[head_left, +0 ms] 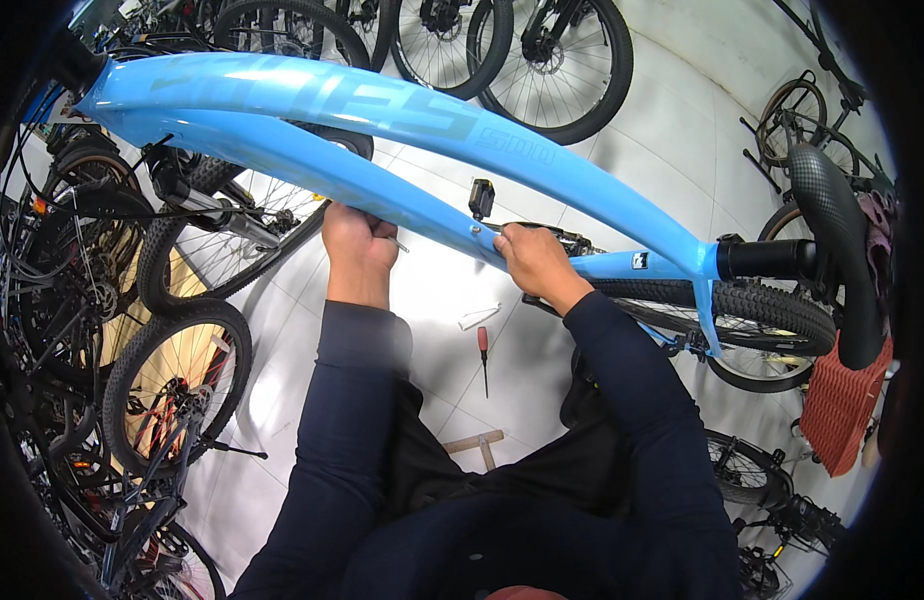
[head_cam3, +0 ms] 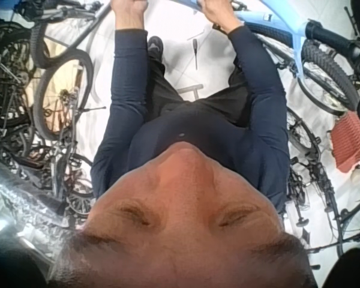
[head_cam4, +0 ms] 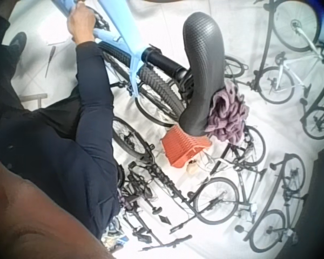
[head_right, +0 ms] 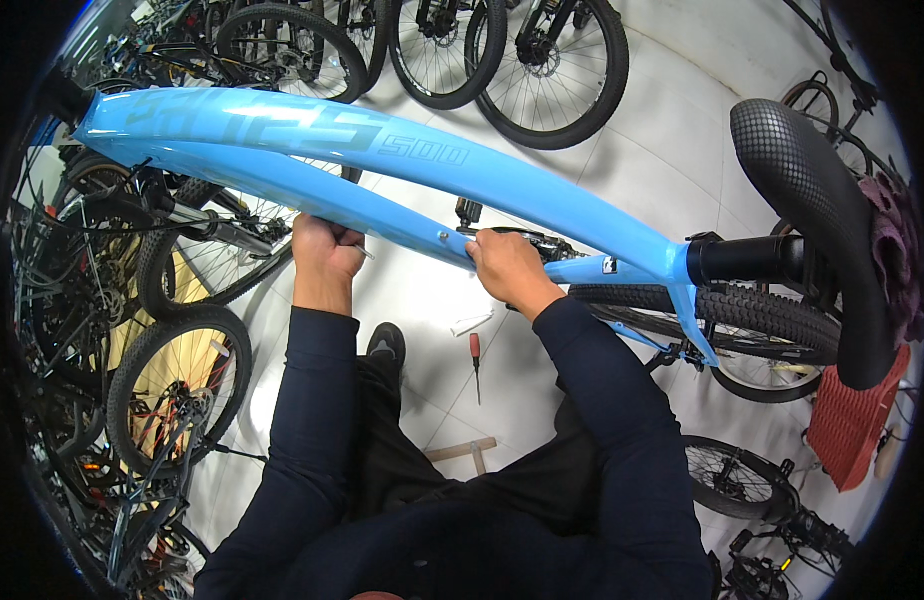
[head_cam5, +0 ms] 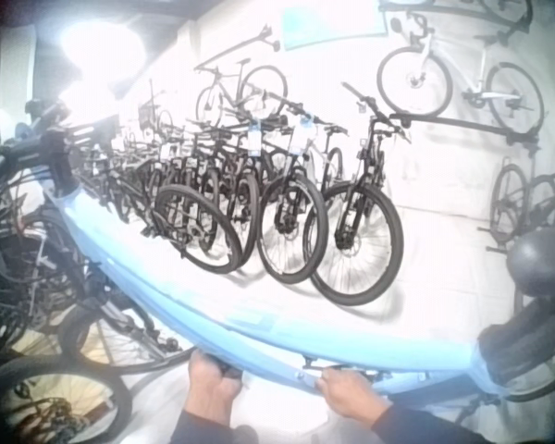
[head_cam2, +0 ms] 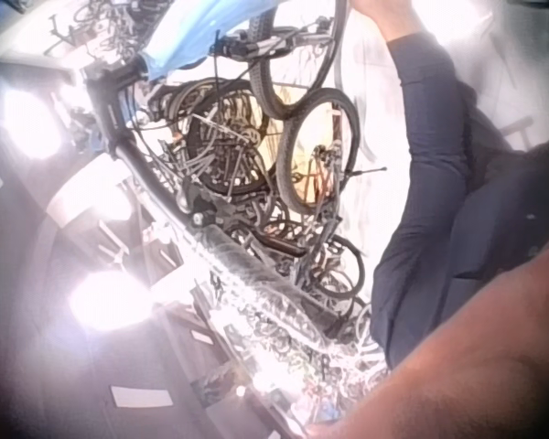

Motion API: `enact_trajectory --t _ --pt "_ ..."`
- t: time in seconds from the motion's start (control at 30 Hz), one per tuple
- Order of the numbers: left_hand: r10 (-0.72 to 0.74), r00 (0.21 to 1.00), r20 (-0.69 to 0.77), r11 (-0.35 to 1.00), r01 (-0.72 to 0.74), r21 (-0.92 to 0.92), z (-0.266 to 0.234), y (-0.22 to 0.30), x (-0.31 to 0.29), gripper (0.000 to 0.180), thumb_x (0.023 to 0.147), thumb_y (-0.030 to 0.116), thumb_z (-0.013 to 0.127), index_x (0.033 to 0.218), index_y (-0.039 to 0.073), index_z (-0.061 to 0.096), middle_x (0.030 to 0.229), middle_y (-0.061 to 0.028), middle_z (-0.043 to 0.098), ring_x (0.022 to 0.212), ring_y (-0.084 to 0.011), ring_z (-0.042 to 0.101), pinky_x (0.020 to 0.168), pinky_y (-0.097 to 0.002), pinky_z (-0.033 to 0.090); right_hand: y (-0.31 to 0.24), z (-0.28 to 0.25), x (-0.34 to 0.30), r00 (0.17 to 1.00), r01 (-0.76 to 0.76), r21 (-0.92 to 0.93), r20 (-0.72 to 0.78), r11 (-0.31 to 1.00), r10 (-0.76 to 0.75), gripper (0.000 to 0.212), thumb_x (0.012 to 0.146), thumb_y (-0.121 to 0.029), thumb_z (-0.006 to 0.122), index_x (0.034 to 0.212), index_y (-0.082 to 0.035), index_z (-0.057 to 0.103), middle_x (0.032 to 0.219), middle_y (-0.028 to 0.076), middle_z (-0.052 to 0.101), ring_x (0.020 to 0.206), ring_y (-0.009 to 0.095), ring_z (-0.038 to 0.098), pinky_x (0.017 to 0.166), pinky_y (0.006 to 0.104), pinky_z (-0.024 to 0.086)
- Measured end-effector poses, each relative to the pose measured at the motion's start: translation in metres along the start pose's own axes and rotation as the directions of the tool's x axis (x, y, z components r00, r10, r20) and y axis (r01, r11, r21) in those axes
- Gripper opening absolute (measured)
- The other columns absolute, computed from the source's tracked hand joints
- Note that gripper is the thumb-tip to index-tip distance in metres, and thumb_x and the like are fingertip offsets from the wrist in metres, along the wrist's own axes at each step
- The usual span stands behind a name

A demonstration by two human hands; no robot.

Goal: The person wipes the rear wheel, frame, and seat of a light blue bicycle with a purple cloth. They then use a yellow tool to adjust or tighten components on the frame and seat post.

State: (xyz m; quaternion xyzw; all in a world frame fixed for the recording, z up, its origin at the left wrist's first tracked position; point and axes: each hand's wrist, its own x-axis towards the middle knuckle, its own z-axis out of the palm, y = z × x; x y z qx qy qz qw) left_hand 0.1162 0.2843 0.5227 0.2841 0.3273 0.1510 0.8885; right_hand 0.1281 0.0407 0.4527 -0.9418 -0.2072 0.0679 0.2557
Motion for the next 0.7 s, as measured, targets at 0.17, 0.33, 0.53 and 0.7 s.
enact_trajectory --t 0.17,0.33,0.53,0.7 --pt "-0.007 1.000 0.023 1.000 0.007 -0.020 -0.005 -0.001 0.006 0.020 0.102 0.020 0.045 0.089 0.014 0.059 0.072 0.0020 0.059 0.054 -0.0088 0.049 0.043 -0.0228 0.023 -0.002 0.000 -0.003 0.999 0.001 0.100 -0.047 0.995 0.003 0.028 0.101 -0.026 0.056 0.091 0.001 0.059 0.082 0.028 0.066 0.083 0.050 0.063 0.076 0.0564 0.047" --pt "-0.007 0.996 0.091 1.000 0.006 0.010 -0.010 0.000 0.006 0.018 0.105 0.020 0.042 0.099 0.013 0.058 0.078 0.0023 0.059 0.058 -0.0066 0.051 0.045 -0.0226 0.026 -0.003 0.004 0.000 0.999 -0.021 0.000 -0.035 1.000 0.021 0.027 0.101 -0.025 0.056 0.093 0.001 0.059 0.082 0.029 0.066 0.084 0.050 0.063 0.076 0.0551 0.048" --pt "-0.004 0.999 0.041 1.000 0.004 -0.011 -0.007 -0.001 0.006 0.019 0.105 0.020 0.041 0.098 0.013 0.057 0.078 0.0017 0.059 0.057 -0.0070 0.050 0.044 -0.0229 0.026 -0.007 0.000 -0.003 0.998 -0.011 0.096 -0.057 0.995 0.017 0.034 0.103 -0.029 0.053 0.096 0.003 0.061 0.083 0.029 0.068 0.084 0.048 0.066 0.079 0.0570 0.049" --pt "-0.004 0.990 0.138 1.000 0.004 0.000 -0.017 -0.002 0.014 0.020 0.106 0.022 0.042 0.101 0.011 0.057 0.082 0.0004 0.061 0.061 -0.0089 0.057 0.044 -0.0214 0.033 -0.010 -0.002 0.000 0.995 -0.099 -0.003 0.012 0.995 0.099 0.030 0.101 -0.027 0.058 0.104 0.003 0.059 0.088 0.030 0.068 0.088 0.049 0.066 0.083 0.0544 0.050"
